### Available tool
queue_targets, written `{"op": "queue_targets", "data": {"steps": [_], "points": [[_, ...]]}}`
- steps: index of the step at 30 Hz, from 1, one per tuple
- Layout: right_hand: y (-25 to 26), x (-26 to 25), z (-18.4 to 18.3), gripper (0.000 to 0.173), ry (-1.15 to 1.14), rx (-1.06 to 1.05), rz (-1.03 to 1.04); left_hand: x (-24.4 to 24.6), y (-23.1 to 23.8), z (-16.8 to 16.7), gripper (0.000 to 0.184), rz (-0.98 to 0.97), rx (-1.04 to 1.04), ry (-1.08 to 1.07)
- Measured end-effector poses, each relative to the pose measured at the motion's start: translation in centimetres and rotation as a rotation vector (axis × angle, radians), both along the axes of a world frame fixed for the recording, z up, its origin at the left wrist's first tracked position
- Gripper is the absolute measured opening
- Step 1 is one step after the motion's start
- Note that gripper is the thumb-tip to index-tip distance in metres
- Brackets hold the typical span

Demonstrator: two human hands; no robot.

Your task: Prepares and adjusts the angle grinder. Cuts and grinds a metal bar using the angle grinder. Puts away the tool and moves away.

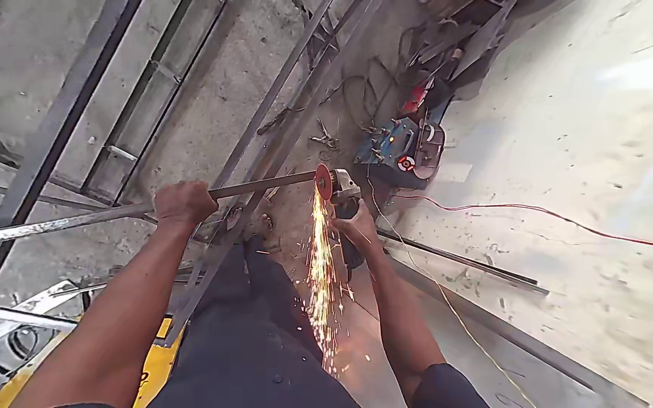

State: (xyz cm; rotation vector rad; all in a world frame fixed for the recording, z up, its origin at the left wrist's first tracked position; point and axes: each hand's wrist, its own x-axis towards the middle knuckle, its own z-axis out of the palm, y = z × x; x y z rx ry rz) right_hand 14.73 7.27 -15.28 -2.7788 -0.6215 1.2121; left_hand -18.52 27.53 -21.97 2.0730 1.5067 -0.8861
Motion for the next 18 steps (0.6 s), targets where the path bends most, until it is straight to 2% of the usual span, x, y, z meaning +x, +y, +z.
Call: {"op": "queue_targets", "data": {"steps": [2, 5, 14, 16, 18], "points": [[-0.03, 0.21, 0.01, 0.103, 0.013, -0.003, 0.007, 0.01, -0.04, -0.04, 0.034, 0.005, 0.008, -0.014], [-0.15, 0.25, -0.13, 0.095, 0.005, 0.025, 0.006, -0.16, -0.22, -0.09, 0.034, 0.001, 0.029, -0.034], [0.44, 0.6, 0.23, 0.1, 0.005, 0.031, 0.03, -0.46, -0.58, -0.5, 0.034, -0.019, 0.076, -0.056], [0.45, 0.5, 0.07, 0.095, 0.006, 0.047, 0.013, -0.52, -0.61, -0.58, 0.034, -0.018, 0.087, -0.065], [0.58, 0.44, 0.33, 0.1, 0.014, 0.025, 0.005, -0.44, -0.58, -0.51, 0.034, -0.014, 0.078, -0.067]]}}
